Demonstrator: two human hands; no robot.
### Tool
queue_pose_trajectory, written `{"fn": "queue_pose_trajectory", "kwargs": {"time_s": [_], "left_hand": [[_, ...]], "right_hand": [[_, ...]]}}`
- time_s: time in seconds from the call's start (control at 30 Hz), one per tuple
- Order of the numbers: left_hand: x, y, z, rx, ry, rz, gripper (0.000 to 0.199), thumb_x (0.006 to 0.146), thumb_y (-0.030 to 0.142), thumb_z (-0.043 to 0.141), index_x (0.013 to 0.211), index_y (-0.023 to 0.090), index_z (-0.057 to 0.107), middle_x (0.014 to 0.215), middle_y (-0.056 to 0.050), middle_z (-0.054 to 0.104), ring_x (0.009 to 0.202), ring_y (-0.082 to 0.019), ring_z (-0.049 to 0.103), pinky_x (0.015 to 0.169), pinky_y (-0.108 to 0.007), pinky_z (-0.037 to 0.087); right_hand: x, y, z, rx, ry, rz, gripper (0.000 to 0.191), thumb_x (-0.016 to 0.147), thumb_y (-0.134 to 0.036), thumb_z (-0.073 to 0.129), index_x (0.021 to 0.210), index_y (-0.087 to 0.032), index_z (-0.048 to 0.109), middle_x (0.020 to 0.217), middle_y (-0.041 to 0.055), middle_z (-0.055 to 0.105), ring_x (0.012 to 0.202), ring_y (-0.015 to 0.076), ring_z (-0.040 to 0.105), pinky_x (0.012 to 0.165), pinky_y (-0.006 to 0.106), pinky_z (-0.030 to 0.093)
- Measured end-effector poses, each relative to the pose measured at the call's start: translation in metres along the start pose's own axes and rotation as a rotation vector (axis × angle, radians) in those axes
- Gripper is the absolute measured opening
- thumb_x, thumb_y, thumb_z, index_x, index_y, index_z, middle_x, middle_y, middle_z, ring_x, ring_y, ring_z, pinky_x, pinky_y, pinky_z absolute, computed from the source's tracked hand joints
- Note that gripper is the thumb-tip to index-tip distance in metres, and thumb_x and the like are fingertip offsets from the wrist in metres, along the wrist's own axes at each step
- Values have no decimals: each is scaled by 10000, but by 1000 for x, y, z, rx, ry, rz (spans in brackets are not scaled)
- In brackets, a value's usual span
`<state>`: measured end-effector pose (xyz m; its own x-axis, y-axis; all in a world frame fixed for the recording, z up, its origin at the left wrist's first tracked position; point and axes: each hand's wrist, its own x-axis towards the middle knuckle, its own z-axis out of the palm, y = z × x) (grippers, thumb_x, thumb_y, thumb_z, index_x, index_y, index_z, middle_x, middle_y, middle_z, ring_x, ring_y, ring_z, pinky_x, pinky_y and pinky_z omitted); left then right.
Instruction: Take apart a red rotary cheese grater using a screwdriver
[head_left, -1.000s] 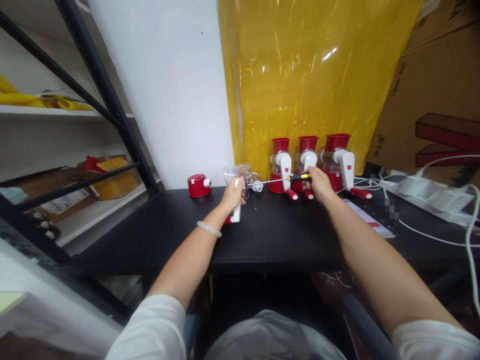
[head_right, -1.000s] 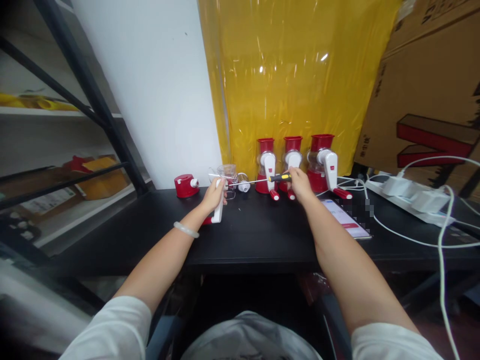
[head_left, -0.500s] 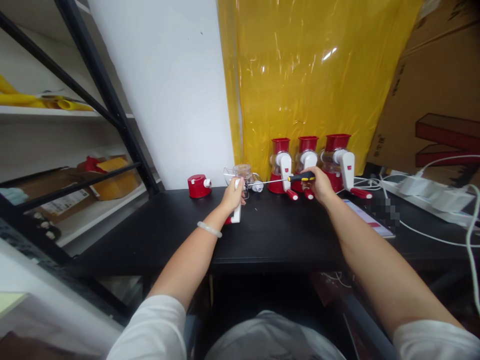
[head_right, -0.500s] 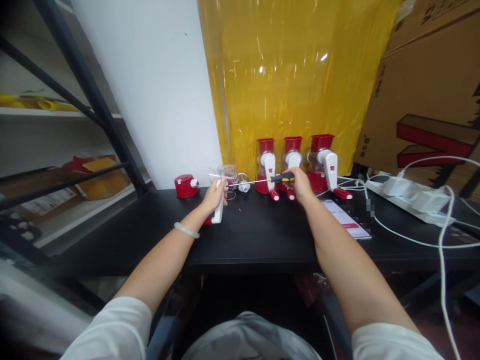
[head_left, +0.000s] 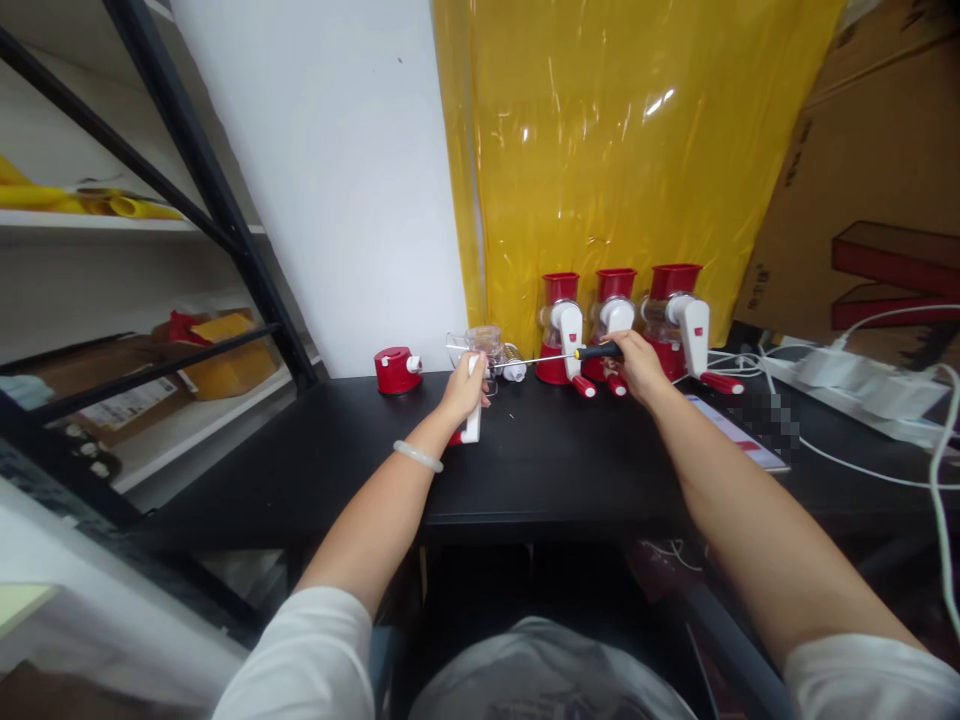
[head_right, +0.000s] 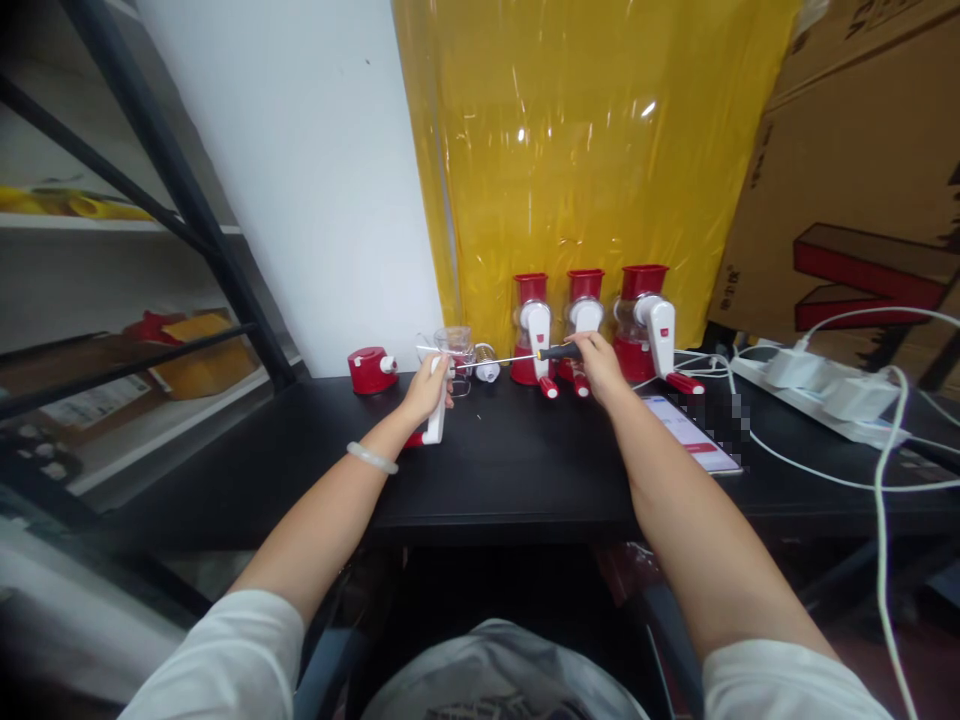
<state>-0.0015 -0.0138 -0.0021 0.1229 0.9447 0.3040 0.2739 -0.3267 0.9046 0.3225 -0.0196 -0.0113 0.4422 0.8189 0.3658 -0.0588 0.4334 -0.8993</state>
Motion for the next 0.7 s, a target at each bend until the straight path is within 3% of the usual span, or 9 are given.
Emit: {"fn": "queue_pose_trajectory", "kwargs": {"time_s": [0.13, 0.33, 0.47, 0.7], "left_hand": [[0, 0, 1, 2, -10, -3, 282, 1111, 512, 447, 1146, 242, 518, 627, 86, 550, 410, -120, 571, 445, -220, 478], [1, 0, 0, -13, -3, -2, 263, 1112, 493, 449, 1142, 240, 514, 627, 90, 541, 400, -116, 559, 440, -218, 472], [2, -2, -1, -12, -7, -5, 287, 1111, 518, 450, 1153, 242, 521, 631, 86, 549, 404, -117, 563, 448, -219, 478], [1, -2, 0, 7, -9, 2, 290, 1110, 523, 452, 1128, 241, 517, 642, 85, 552, 416, -112, 571, 462, -222, 489]], "right_hand": [[1, 0, -1, 63, -32, 25, 267, 738, -468, 747, 820, -227, 664, 716, -8, 650, 518, 110, 561, 458, 227, 444], [-2, 1, -5, -85, -69, -30, 545, 870, -772, 620, 771, -236, 628, 458, -29, 479, 396, 139, 447, 399, 264, 339], [-2, 3, -5, -113, -79, -60, 433, 824, -667, 726, 803, -241, 649, 441, -59, 448, 405, 128, 412, 414, 247, 344], [0, -1, -1, 27, -13, 5, 219, 725, -412, 733, 827, -230, 667, 715, -6, 651, 510, 110, 527, 414, 213, 380]]}}
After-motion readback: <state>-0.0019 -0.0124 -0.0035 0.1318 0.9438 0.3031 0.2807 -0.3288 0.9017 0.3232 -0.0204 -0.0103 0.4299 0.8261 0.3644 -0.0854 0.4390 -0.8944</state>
